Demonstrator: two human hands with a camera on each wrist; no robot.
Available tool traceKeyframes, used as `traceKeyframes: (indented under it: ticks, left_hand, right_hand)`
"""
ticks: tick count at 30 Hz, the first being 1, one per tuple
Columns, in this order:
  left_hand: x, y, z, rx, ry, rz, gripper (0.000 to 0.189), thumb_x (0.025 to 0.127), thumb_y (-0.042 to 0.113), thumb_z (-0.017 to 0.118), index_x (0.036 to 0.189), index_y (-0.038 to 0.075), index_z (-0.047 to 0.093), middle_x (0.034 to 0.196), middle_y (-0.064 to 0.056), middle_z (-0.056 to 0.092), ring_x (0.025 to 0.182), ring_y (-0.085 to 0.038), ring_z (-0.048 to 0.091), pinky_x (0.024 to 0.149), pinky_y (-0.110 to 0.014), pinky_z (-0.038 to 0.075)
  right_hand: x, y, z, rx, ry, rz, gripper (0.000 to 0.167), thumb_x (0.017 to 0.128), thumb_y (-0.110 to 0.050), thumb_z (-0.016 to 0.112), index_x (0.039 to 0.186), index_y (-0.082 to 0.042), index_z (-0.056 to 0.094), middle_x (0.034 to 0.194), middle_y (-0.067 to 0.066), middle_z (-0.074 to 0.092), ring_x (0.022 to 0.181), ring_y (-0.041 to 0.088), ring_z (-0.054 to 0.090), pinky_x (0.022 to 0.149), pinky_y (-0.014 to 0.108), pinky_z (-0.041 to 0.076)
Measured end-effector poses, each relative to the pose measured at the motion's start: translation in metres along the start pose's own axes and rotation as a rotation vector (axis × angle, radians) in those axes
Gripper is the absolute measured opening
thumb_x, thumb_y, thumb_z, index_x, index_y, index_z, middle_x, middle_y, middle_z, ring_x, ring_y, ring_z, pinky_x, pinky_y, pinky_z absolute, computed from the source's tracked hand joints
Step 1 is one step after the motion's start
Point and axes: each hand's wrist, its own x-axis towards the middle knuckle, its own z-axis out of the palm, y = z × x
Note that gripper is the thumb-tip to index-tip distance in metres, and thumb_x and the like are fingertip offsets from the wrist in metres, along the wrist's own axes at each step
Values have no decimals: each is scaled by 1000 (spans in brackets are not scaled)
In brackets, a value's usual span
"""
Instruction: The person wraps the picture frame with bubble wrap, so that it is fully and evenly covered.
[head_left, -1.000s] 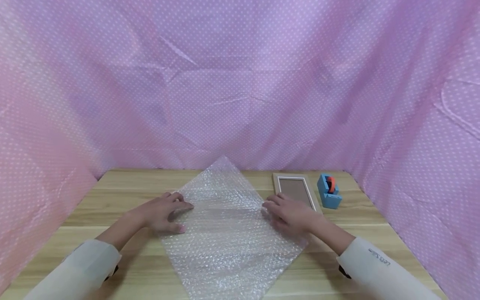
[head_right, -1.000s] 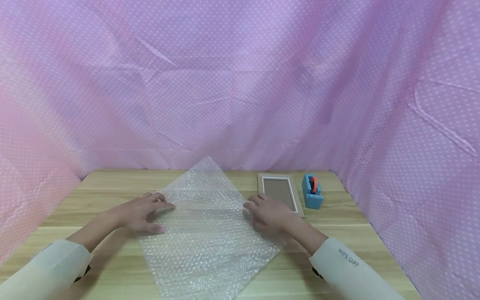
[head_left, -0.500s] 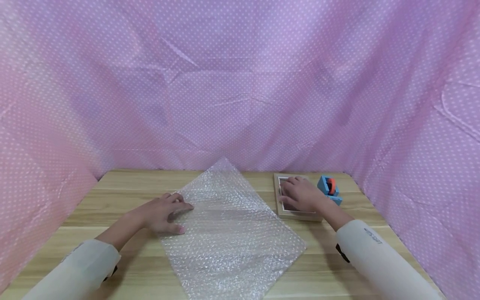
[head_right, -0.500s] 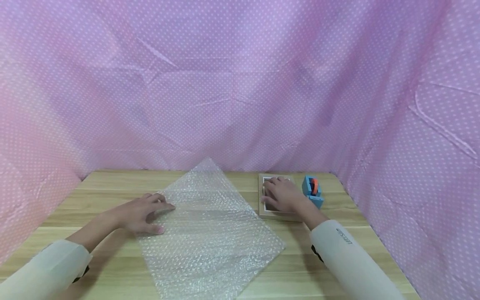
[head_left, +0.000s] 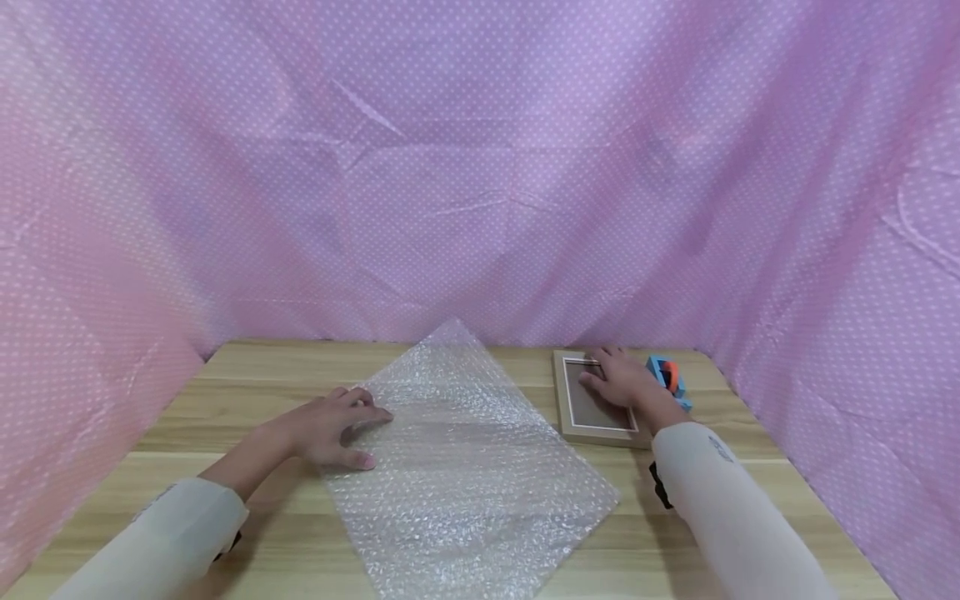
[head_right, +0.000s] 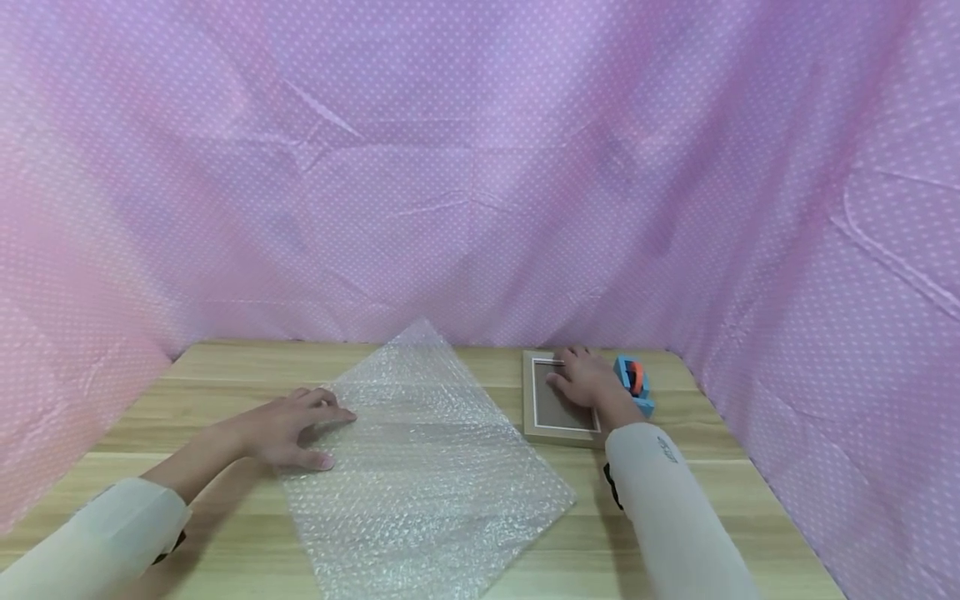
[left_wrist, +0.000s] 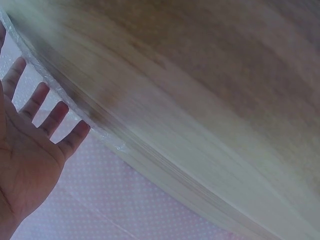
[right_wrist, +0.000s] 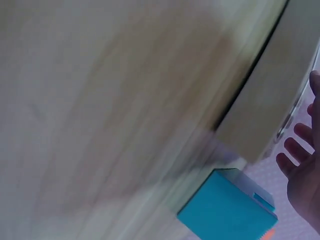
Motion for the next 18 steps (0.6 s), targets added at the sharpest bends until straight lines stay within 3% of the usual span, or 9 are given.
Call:
traceKeyframes:
  ticks: [9, 13, 18]
  left_hand:
    - [-2, 0, 5, -14, -28, -29, 80, 85, 71, 67, 147, 21, 57, 139, -10, 51, 121, -31, 47, 92, -58, 47]
    - [-2, -3, 7, -10, -18, -20, 79, 85, 71, 67, 147, 22, 57, 138, -9, 51, 119, -29, 48, 89, -54, 47]
    - [2, -7, 6, 1, 0, 8, 78, 86, 70, 68, 146, 21, 58, 137, -9, 52, 118, -29, 48, 86, -51, 48]
  right_hand:
    - [11, 10, 12, 107, 42, 57, 65, 104, -36, 57, 153, 4, 40, 151, 33, 42, 139, 53, 38, 113, 64, 31]
    - [15, 14, 14, 103, 27, 58, 64, 105, -37, 55, 151, 6, 42, 150, 34, 43, 138, 54, 39, 113, 64, 32]
    - [21, 19, 10, 204, 10, 43, 58, 106, -30, 55, 148, 8, 44, 144, 34, 49, 132, 52, 47, 111, 64, 35]
